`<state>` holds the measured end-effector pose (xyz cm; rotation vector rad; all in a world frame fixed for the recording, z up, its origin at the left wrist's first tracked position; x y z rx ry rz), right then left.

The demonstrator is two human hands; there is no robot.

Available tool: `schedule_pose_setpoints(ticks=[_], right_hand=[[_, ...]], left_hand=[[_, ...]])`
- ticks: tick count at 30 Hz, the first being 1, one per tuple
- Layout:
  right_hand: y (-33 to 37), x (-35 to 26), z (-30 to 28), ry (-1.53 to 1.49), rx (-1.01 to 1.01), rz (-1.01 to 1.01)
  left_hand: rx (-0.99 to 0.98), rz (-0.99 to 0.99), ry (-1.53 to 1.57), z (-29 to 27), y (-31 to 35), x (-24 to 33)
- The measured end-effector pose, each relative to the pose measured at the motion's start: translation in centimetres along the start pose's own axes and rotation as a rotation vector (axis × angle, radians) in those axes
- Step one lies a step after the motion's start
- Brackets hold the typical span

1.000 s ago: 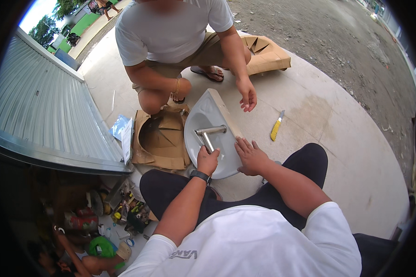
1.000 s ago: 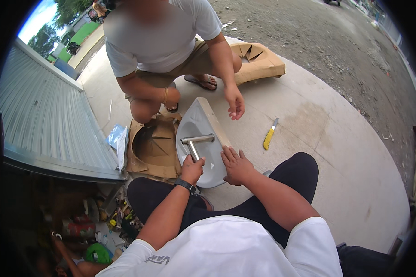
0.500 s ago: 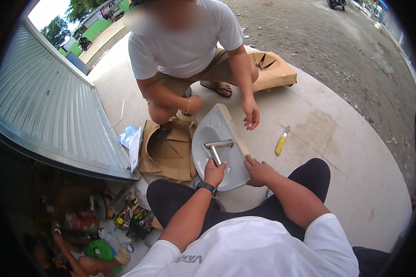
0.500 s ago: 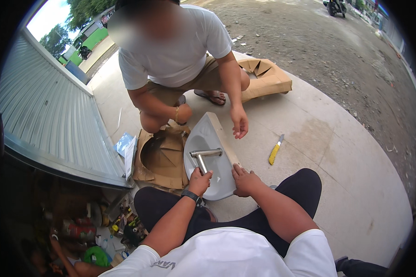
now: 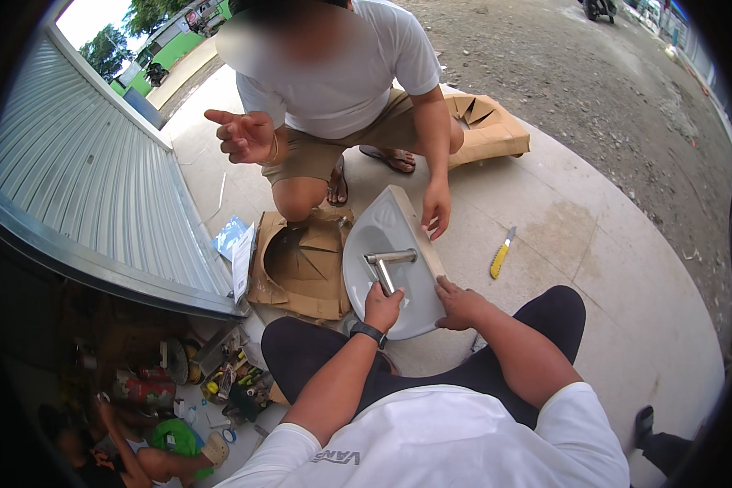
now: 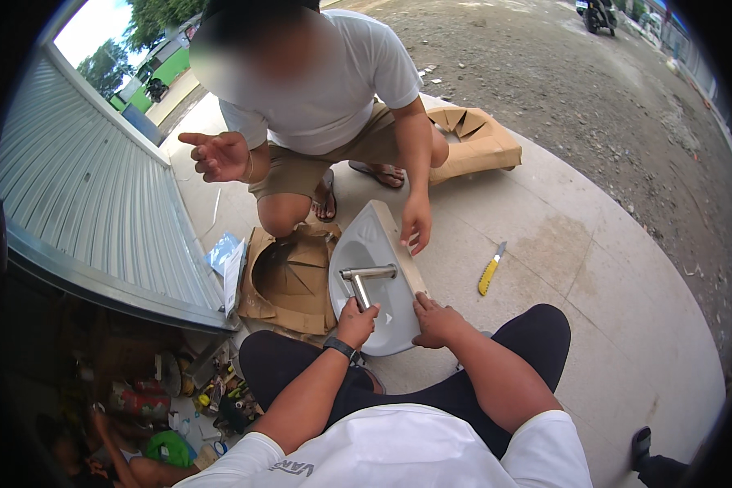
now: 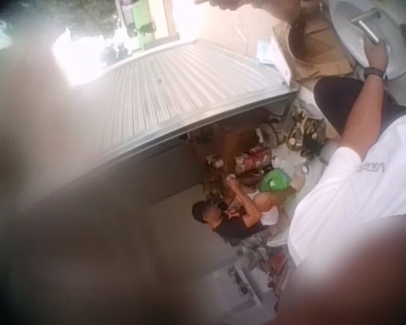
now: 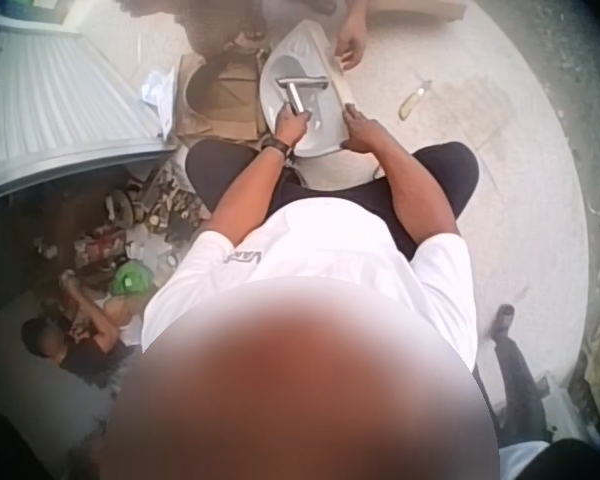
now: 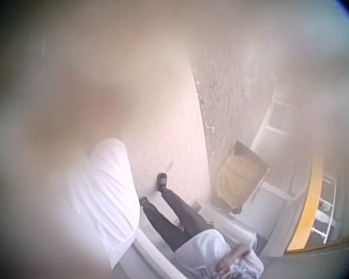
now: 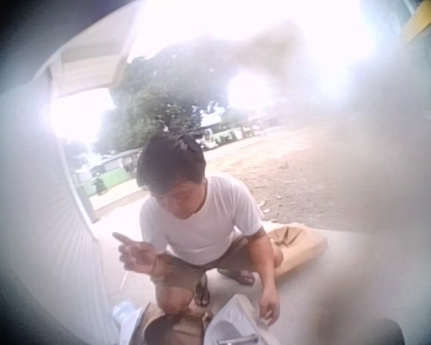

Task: The person assembles a bathroom sink by attaching a faucet to the basin, unpacking a drain assembly, and handling a cardboard box and instruction sheet. The person sits on the floor and works with the sink, faucet, and drain parts.

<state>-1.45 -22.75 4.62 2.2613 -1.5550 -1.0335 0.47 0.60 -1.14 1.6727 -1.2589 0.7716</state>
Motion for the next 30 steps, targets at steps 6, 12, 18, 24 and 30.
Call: schedule_pose_setpoints(ticks=[6, 12, 18, 24, 30], right_hand=[[0.3, -0.4, -0.6, -0.034, -0.017, 0.013], [0.0, -0.3, -0.4, -0.017, -0.039, 0.019], [0.3, -0.4, -0.6, -0.002, 0.019, -0.008], [-0.3, -0.2, -1.4, -0.083, 0.087, -0.051], [-0.8, 0.5, 0.4, -0.092, 0.163, -0.012]], left_hand=[[0.006, 0.009, -0.012, -0.1, 0.3, 0.8], [0.023, 0.066, -0.052, 0.1, -0.3, -0.2], [0.034, 0.078, -0.033, 0.3, -0.5, -1.2], [0.01, -0.051, 0.029, 0.2, -0.7, -0.6], [0.004, 0.002, 0.064, 0.0, -0.5, -0.4]])
Point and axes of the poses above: each hand's wrist, its own y-axis away from the middle knuckle, its own z-axis out of the palm, x = y × z, the point moved 1 cm from there along -y, towards the middle knuckle, and after that the axes turned 3 degrees about -y, right-handed, at the moved point
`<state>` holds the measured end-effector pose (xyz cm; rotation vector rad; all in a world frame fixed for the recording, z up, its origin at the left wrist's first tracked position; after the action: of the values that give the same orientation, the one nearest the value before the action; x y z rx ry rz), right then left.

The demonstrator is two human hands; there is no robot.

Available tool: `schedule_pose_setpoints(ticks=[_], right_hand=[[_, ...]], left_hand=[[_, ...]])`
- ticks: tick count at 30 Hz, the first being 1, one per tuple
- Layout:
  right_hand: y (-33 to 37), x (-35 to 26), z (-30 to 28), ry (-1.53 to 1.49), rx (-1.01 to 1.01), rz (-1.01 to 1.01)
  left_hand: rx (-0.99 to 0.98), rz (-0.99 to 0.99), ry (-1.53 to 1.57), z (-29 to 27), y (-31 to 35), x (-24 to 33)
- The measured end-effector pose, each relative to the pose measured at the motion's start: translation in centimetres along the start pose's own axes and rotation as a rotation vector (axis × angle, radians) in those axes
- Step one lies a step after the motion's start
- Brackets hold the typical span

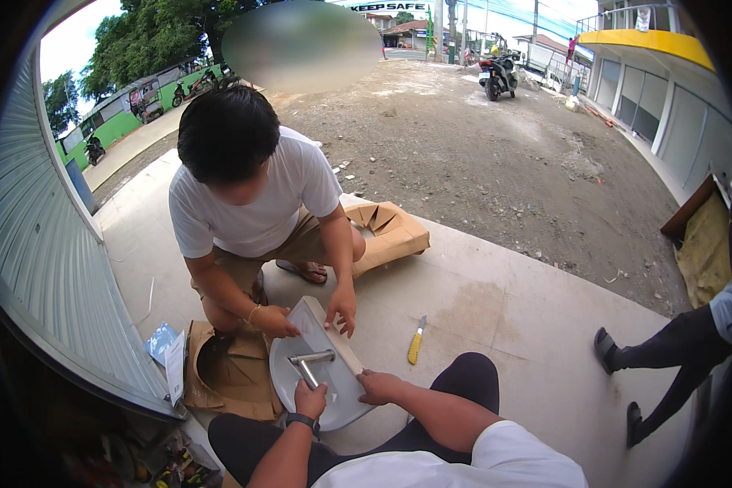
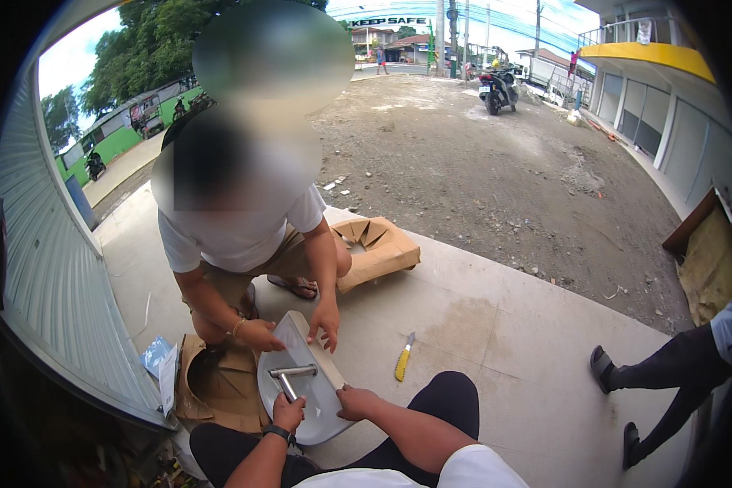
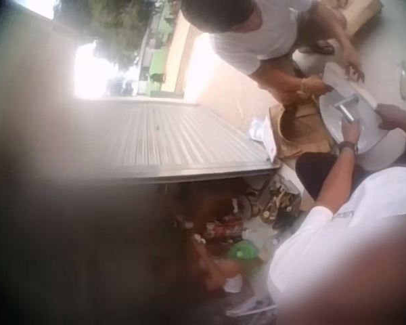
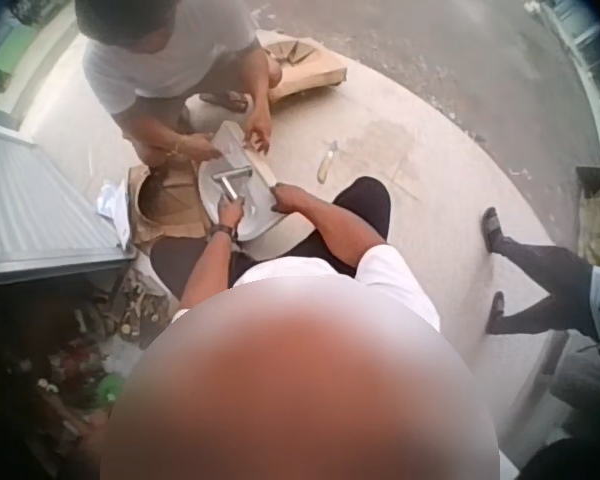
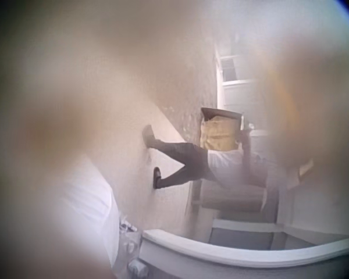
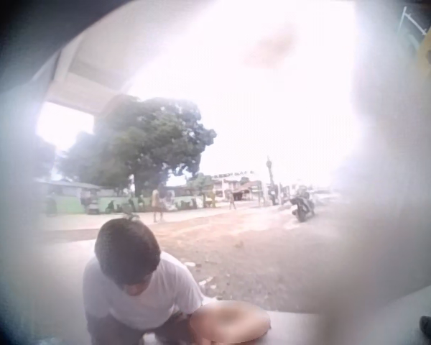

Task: The person assembles a bathroom sink by attaching a faucet to the basin, unpacking a drain assembly, and handling a cardboard box and instruction sheet. The person sits on the floor and works with the sink, faucet, and drain parts.

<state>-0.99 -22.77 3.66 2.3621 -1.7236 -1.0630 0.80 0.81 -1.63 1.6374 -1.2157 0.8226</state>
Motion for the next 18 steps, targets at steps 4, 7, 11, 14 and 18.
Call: schedule_pose_setpoints(ticks=[4, 7, 11, 14, 18], right_hand=[[-0.2, 0.3, 0.4, -0.021, -0.096, 0.04], [-0.1, 0.4, 0.3, -0.038, -0.068, 0.028], [0.0, 0.5, 0.4, -0.027, -0.001, -0.01], [-0.1, 0.6, 0.5, -0.031, -0.006, -0.006], [-0.4, 0.7, 0.4, -0.027, -0.013, -0.005]], left_hand=[[-0.041, -0.034, 0.057, -0.3, 0.6, 0.8], [-0.059, -0.03, 0.066, -0.3, 1.0, 1.5], [-0.057, -0.011, 0.07, -0.1, 0.9, 1.7], [-0.049, -0.009, 0.071, -0.1, 0.7, 1.4], [-0.025, 0.024, 0.015, 0.0, 0.3, 0.7]])
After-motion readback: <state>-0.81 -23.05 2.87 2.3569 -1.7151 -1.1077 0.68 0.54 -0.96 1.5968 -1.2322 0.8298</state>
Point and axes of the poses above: each hand's wrist, its own y-axis away from the middle knuckle, its own z-axis out of the palm, x = y × z, the point moved 1 cm from there along -y, towards the middle knuckle, and after that the axes turned 3 degrees about -y, right-handed, at the moved point
